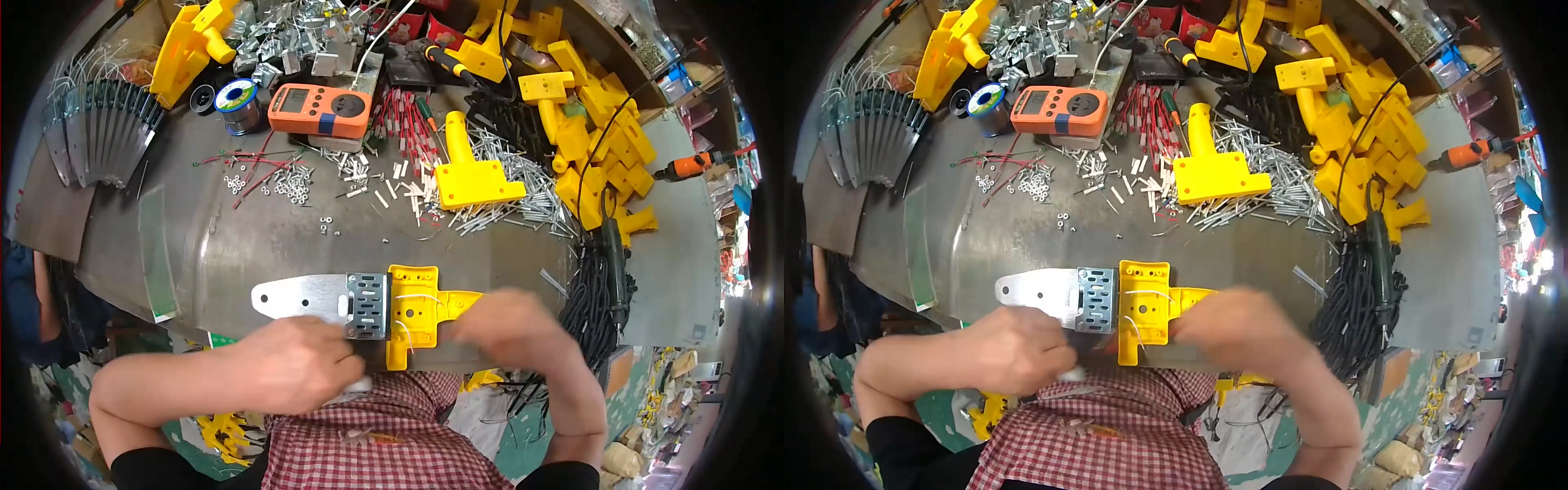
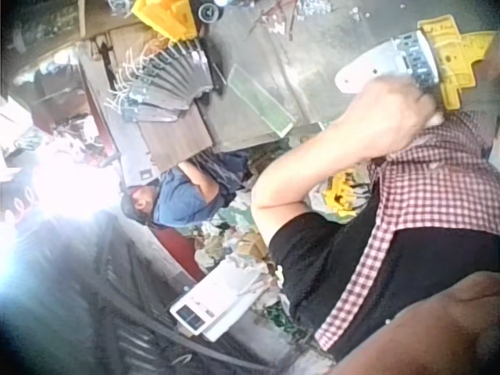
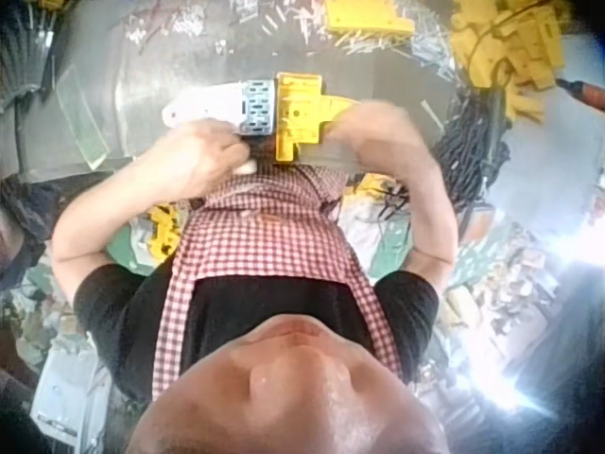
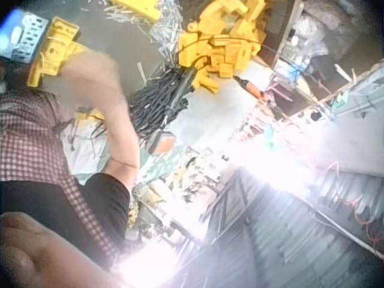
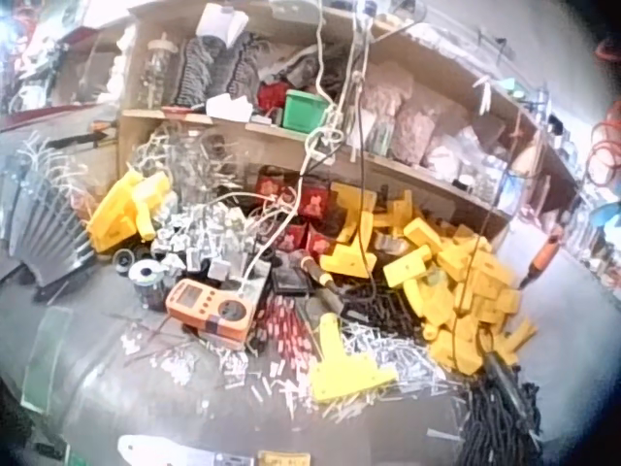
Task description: Assembling and soldering internal components of a yellow handheld heating tool at a factory workbench.
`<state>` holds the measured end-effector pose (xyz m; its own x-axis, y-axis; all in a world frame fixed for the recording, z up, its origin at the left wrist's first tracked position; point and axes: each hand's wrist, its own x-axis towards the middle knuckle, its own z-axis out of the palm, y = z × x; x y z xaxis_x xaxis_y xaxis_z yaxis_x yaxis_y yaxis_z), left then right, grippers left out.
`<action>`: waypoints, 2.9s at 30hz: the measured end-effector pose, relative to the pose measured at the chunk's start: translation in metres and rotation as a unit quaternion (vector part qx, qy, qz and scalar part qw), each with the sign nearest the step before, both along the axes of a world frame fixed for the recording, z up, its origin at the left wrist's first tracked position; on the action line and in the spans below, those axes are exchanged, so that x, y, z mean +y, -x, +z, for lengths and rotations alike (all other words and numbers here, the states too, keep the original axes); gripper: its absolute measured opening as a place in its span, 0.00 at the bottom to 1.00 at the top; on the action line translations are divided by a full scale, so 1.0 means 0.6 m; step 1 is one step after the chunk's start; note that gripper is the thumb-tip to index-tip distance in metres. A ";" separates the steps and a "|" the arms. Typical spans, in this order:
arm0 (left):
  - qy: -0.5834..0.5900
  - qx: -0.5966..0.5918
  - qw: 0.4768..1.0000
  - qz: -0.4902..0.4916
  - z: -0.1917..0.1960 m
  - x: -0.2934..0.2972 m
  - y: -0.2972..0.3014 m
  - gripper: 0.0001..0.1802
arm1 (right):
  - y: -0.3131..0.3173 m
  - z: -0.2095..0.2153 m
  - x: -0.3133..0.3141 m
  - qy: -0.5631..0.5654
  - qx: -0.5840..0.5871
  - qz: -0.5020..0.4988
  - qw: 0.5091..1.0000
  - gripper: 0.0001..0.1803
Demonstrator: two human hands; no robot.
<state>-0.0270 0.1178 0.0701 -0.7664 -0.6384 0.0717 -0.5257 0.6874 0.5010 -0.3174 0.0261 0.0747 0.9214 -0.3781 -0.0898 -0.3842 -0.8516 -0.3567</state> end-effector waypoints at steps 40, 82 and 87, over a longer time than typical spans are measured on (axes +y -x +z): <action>0.007 0.322 0.930 0.177 -0.141 -0.030 0.082 0.15 | -0.115 -0.071 -0.049 0.065 -0.008 -0.096 0.993 0.06; -0.007 0.308 0.938 0.159 -0.148 -0.028 0.082 0.18 | -0.120 -0.084 -0.009 0.102 -0.094 -0.122 0.983 0.12; -0.027 0.293 0.945 0.143 -0.145 -0.027 0.079 0.18 | -0.125 -0.082 -0.029 0.080 -0.064 -0.140 0.985 0.12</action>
